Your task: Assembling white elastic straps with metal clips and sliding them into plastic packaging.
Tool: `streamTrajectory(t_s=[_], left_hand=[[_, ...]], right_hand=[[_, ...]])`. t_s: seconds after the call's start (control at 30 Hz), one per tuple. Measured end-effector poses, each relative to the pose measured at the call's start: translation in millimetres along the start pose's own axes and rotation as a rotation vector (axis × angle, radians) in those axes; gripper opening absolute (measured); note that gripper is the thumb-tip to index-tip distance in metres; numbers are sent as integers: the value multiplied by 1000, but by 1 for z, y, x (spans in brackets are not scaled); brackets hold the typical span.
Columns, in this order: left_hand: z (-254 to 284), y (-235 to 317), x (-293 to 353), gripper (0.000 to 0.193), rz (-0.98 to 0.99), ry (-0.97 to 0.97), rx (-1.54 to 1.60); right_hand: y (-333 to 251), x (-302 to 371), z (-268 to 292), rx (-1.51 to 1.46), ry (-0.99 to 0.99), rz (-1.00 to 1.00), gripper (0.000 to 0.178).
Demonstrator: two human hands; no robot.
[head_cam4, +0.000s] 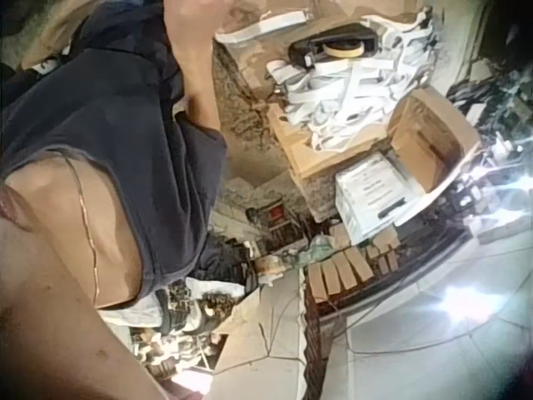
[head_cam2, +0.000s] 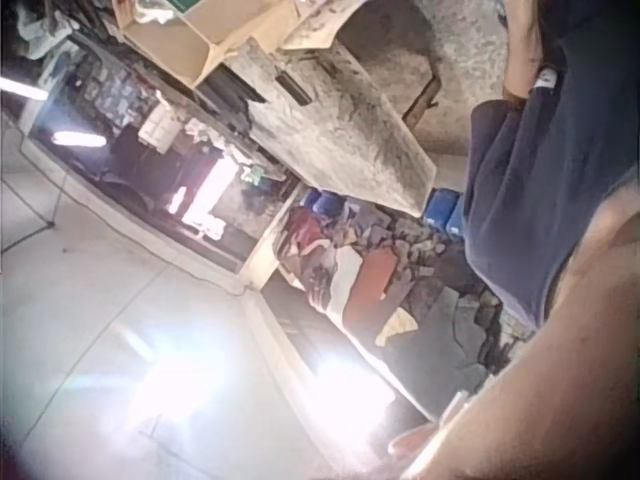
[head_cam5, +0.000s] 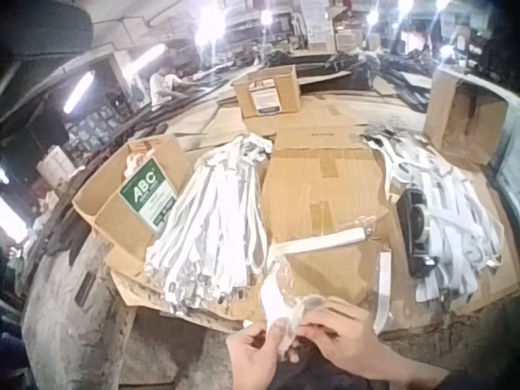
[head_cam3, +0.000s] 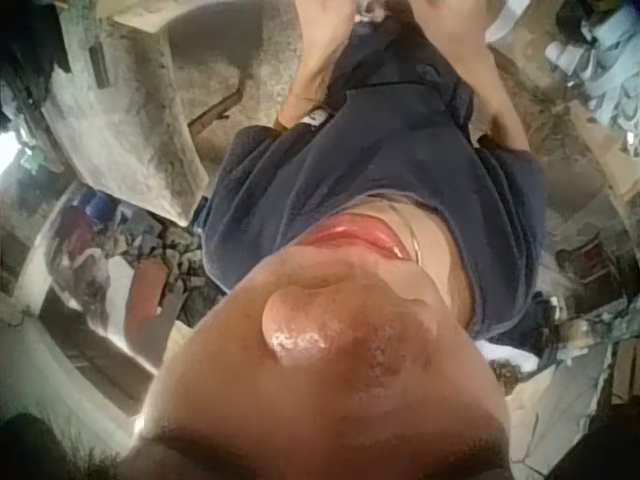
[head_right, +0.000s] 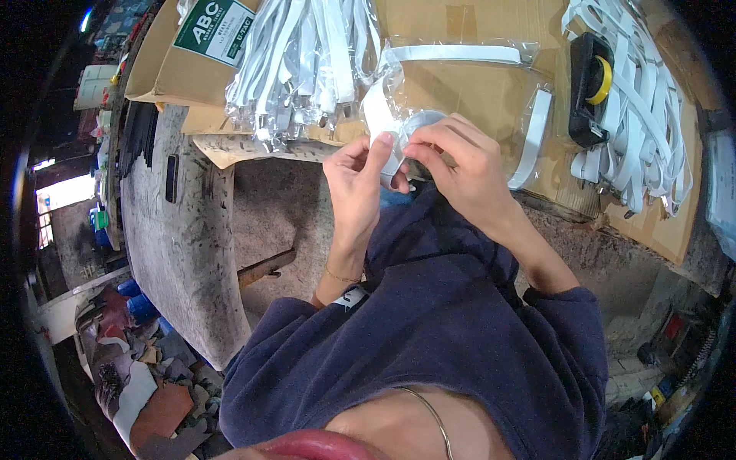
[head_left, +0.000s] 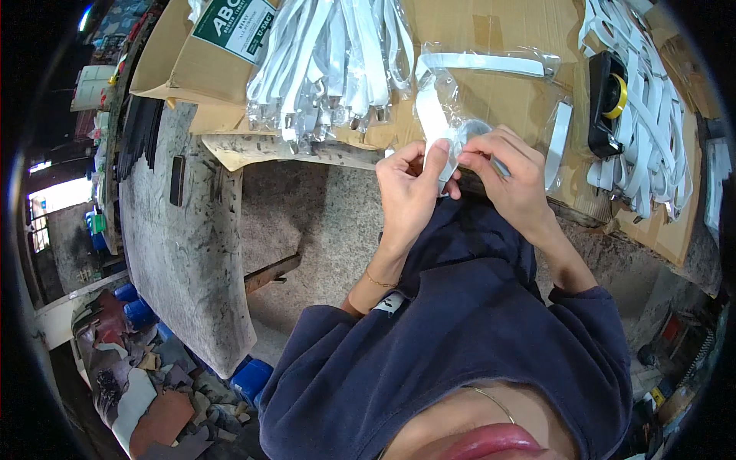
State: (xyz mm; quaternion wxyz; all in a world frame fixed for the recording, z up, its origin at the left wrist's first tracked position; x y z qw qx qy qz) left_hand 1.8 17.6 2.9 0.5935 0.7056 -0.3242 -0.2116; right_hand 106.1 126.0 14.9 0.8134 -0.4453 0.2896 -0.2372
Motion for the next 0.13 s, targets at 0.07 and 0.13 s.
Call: streamTrajectory(t_s=[0.07,0.13], left_hand=[[4,0,-3,30,-33,16,21],[7,3,-1,30,-32,16,49]], right_hand=[[3,-4,1,-65,9,63,12],[-4,-8,3,62,-47,210,14]])
Point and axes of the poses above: each hand's wrist, its own x-axis away from the middle knuckle, its own z-axis out of the back of the hand, y = z × x, the point moved 4 cm from there along -x, towards the middle knuckle, and after that the axes turned 10 degrees about -z, right-handed, at the moved point
